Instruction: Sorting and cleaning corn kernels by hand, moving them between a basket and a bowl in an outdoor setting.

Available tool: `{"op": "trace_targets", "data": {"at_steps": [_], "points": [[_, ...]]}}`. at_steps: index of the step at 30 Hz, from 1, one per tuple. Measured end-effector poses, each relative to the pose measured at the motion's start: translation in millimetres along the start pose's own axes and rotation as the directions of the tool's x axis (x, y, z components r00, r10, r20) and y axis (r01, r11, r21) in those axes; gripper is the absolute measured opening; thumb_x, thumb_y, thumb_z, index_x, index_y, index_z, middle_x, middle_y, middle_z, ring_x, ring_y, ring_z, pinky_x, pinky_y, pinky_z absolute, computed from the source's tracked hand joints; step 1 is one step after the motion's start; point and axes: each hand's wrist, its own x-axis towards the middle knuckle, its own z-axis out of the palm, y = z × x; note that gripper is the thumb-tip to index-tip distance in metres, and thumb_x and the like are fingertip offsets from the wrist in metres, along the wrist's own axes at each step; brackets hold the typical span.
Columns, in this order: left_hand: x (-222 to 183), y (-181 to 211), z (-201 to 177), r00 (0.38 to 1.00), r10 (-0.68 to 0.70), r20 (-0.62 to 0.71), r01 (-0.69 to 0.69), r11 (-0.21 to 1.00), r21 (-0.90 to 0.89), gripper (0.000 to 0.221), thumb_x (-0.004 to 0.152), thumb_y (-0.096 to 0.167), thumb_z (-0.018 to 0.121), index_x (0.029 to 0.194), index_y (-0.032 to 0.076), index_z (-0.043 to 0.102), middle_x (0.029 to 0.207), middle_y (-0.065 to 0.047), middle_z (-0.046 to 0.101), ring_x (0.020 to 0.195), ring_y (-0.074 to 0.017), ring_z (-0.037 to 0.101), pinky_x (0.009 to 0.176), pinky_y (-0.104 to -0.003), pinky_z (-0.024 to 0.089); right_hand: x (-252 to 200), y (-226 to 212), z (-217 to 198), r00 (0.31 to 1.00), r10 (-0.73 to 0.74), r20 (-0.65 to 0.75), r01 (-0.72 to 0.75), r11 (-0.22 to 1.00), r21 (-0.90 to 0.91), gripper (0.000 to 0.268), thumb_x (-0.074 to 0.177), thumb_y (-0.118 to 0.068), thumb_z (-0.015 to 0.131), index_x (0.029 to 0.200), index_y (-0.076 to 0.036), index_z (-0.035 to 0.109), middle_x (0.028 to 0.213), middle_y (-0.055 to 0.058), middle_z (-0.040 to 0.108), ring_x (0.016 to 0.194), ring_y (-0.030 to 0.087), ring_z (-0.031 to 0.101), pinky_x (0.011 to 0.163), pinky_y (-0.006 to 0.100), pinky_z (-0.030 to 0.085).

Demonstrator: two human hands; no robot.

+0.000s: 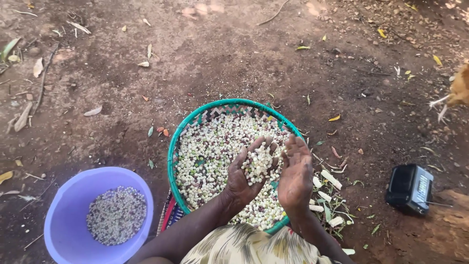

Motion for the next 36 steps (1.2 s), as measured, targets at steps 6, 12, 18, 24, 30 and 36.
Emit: {"op": "trace_targets", "data": {"at_steps": [6,12,18,24,30,36], "points": [[-11.1,-3.8,21.7,0.95,0.286,0.128,-0.311,0.906,0.288,0.07,0.104,0.047,0.04,0.159,0.005,0.047,0.161,-0.016,0.054,0.145,-0.0297,0.054,0.121,-0.046,0.044,-7.4,60.5,-48.0,0.81,0.567,0.15,-0.534,0.607,0.588,0.053,0.11,-0.035,0.033,0.155,-0.01,0.043,0.146,0.02,0.062,0.113,0.023,0.066,0.103,0.044,0.051],[-16.3,-14.9,34.5,0.808,0.492,0.324,-0.586,0.609,0.535,0.067,0.11,0.045,0.031,0.159,0.001,0.044,0.164,-0.018,0.049,0.152,-0.0293,0.044,0.129,-0.044,0.031,-12.4,67.9,-41.0,0.732,0.637,0.243,-0.582,0.399,0.708,0.05,0.112,-0.035,0.038,0.154,-0.014,0.054,0.146,0.021,0.064,0.113,0.025,0.069,0.103,0.039,0.052],[-17.0,-16.2,33.6,0.661,0.461,0.592,-0.735,0.24,0.634,0.074,0.112,0.048,0.02,0.162,-0.003,0.034,0.17,-0.025,0.034,0.159,-0.0389,0.028,0.132,-0.048,0.019,-3.0,107.5,-76.3,0.714,0.675,0.184,-0.61,0.472,0.637,0.054,0.109,-0.038,0.042,0.154,-0.011,0.054,0.151,0.026,0.057,0.137,0.044,0.056,0.119,0.06,0.042],[-15.4,-15.8,28.3,0.614,0.43,0.662,-0.761,0.099,0.641,0.081,0.11,0.057,0.013,0.166,0.001,0.028,0.175,-0.021,0.025,0.163,-0.0398,0.017,0.132,-0.052,0.011,-3.8,114.4,-78.6,0.718,0.671,0.186,-0.609,0.475,0.635,0.052,0.11,-0.035,0.043,0.153,-0.01,0.054,0.152,0.025,0.057,0.135,0.045,0.058,0.118,0.061,0.045],[-20.6,-21.9,32.2,0.765,0.48,0.429,-0.611,0.33,0.719,0.076,0.11,0.053,0.014,0.164,0.001,0.031,0.171,-0.024,0.028,0.16,-0.04,0.025,0.13,-0.05,0.019,7.8,56.4,-29.7,0.81,0.577,0.102,-0.471,0.538,0.699,0.046,0.109,-0.033,0.047,0.142,-0.005,0.066,0.144,0.021,0.066,0.131,0.042,0.063,0.117,0.057,0.049],[-6.4,-25.5,7.0,0.975,0.217,0.041,-0.221,0.944,0.246,0.069,0.108,0.047,0.036,0.158,0.0,0.045,0.161,-0.02,0.05,0.151,-0.0356,0.044,0.128,-0.047,0.029,4.5,12.9,4.8,0.935,0.347,-0.069,-0.256,0.797,0.546,0.059,0.106,-0.049,0.047,0.142,-0.005,0.064,0.143,0.02,0.067,0.133,0.036,0.064,0.118,0.053,0.049]]}}
